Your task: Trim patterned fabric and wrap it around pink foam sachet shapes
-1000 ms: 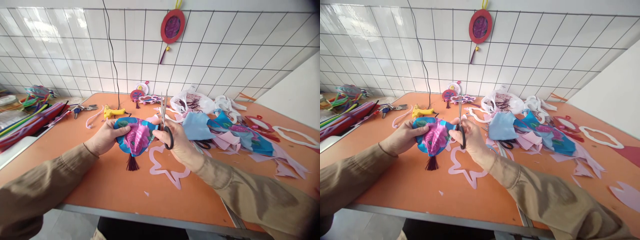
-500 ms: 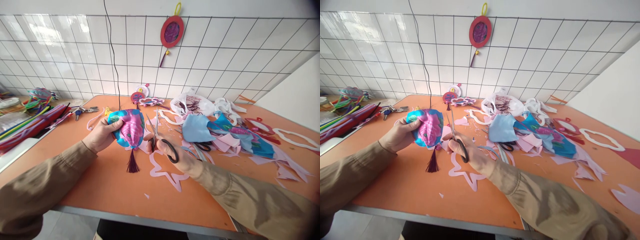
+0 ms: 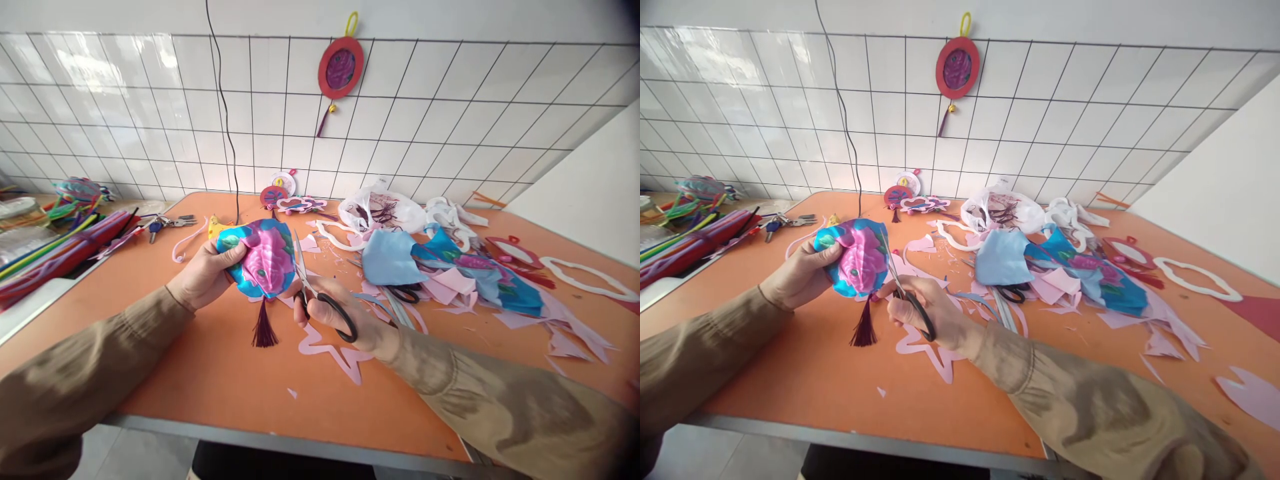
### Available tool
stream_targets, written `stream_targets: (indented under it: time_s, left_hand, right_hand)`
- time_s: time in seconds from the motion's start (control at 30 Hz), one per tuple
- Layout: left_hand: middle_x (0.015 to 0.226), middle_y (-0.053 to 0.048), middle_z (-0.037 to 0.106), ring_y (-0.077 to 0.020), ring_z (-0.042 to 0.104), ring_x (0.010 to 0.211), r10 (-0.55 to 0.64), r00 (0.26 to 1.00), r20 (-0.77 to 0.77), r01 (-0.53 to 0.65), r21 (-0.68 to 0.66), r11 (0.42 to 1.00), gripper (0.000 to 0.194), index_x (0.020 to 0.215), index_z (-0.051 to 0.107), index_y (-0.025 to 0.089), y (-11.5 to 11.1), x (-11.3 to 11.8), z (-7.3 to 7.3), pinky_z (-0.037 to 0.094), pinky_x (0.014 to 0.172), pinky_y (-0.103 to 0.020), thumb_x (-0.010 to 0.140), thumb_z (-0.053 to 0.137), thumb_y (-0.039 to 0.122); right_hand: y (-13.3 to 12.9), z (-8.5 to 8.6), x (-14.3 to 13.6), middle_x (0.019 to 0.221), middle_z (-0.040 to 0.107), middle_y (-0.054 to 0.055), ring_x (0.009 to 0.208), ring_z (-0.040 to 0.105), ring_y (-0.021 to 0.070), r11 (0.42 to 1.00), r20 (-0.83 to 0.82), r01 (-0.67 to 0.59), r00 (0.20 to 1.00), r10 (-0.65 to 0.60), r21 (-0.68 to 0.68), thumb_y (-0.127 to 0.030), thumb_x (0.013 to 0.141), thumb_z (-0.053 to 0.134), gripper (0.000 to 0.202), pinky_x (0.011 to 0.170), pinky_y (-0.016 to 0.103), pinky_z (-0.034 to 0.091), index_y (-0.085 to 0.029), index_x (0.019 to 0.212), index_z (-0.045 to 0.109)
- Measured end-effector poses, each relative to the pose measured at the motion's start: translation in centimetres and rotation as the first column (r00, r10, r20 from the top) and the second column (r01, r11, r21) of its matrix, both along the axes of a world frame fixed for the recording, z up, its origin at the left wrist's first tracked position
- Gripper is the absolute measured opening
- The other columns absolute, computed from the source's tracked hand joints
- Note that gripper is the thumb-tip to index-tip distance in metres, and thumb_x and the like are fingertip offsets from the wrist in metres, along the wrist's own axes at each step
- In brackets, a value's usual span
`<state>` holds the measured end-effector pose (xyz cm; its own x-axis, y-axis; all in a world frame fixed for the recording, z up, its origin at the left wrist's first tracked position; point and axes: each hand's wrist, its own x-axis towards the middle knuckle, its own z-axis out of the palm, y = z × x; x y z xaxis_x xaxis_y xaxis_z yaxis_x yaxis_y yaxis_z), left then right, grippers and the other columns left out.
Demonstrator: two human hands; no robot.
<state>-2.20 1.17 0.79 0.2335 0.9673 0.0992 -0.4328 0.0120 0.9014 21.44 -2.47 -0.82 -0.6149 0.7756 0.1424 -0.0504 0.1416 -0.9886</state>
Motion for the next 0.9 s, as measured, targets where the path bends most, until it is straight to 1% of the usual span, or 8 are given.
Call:
stream_targets:
  time_s: [0.13, 0.33, 0.47, 0.57, 0.77, 0.9]
  left_hand:
    - [0.075, -0.002, 0.077, -0.0151, 0.073, 0.067, 0.024, 1.000, 0.006, -0.024, -0.022, 0.999, 0.021, 0.078, 0.077, 0.017, 0.06, 0.14, -0.10, 0.063, 0.067, -0.024, 0.064, 0.091, 0.024]
    - [0.076, -0.003, 0.077, -0.0159, 0.072, 0.066, 0.014, 1.000, -0.001, -0.015, -0.035, 0.999, 0.028, 0.079, 0.077, 0.016, 0.11, 0.18, -0.22, 0.063, 0.066, -0.026, 0.060, 0.093, 0.026]
    - [0.078, -0.005, 0.078, -0.0170, 0.073, 0.067, 0.013, 1.000, -0.008, -0.014, -0.035, 0.999, 0.026, 0.082, 0.077, 0.015, 0.16, 0.07, -0.32, 0.063, 0.067, -0.027, 0.062, 0.092, 0.025]
    - [0.078, -0.004, 0.078, -0.0173, 0.073, 0.067, 0.001, 1.000, -0.011, -0.001, -0.033, 0.999, 0.027, 0.082, 0.077, 0.015, 0.19, 0.01, -0.39, 0.064, 0.066, -0.028, 0.062, 0.092, 0.026]
    - [0.074, -0.004, 0.076, -0.0158, 0.071, 0.063, 0.011, 1.000, -0.021, -0.012, -0.042, 0.999, 0.033, 0.083, 0.078, 0.014, 0.20, 0.08, -0.37, 0.063, 0.062, -0.026, 0.057, 0.095, 0.027]
    - [0.073, -0.004, 0.076, -0.0158, 0.070, 0.061, 0.013, 1.000, -0.012, -0.014, -0.047, 0.999, 0.033, 0.082, 0.079, 0.014, 0.16, 0.17, -0.31, 0.062, 0.060, -0.026, 0.056, 0.095, 0.026]
  right_hand:
    - [-0.08, -0.08, -0.13, 0.072, 0.057, 0.001, 0.067, 0.053, 0.0140, 0.999, -0.006, 0.021, 1.000, -0.022, -0.024, -0.069, 0.074, 0.072, 0.057, 0.065, 0.030, 0.043, -0.017, 0.096, 0.061]
    - [0.23, -0.63, -0.04, 0.069, 0.057, -0.001, 0.061, 0.055, 0.0124, 0.997, -0.015, 0.060, 0.998, -0.059, 0.056, -0.068, 0.078, 0.069, 0.056, 0.061, 0.029, 0.043, -0.016, 0.095, 0.060]
    - [0.30, -0.57, -0.04, 0.066, 0.057, -0.001, 0.058, 0.054, 0.0123, 0.996, -0.006, 0.078, 0.997, -0.078, 0.041, -0.070, 0.077, 0.069, 0.057, 0.059, 0.029, 0.044, -0.017, 0.094, 0.059]
    - [0.30, -0.47, -0.05, 0.063, 0.058, -0.001, 0.056, 0.054, 0.0123, 0.995, 0.004, 0.089, 0.996, -0.089, 0.035, -0.071, 0.076, 0.069, 0.058, 0.058, 0.029, 0.044, -0.017, 0.094, 0.058]
    - [0.36, -0.43, 0.02, 0.060, 0.056, -0.003, 0.054, 0.054, 0.0113, 0.994, -0.014, 0.103, 0.995, -0.103, 0.022, -0.069, 0.077, 0.069, 0.056, 0.054, 0.027, 0.044, -0.015, 0.092, 0.060]
    - [0.40, -0.49, -0.02, 0.058, 0.055, -0.004, 0.051, 0.053, 0.0101, 0.994, -0.018, 0.105, 0.994, -0.105, 0.005, -0.061, 0.077, 0.074, 0.051, 0.052, 0.025, 0.043, -0.015, 0.091, 0.059]
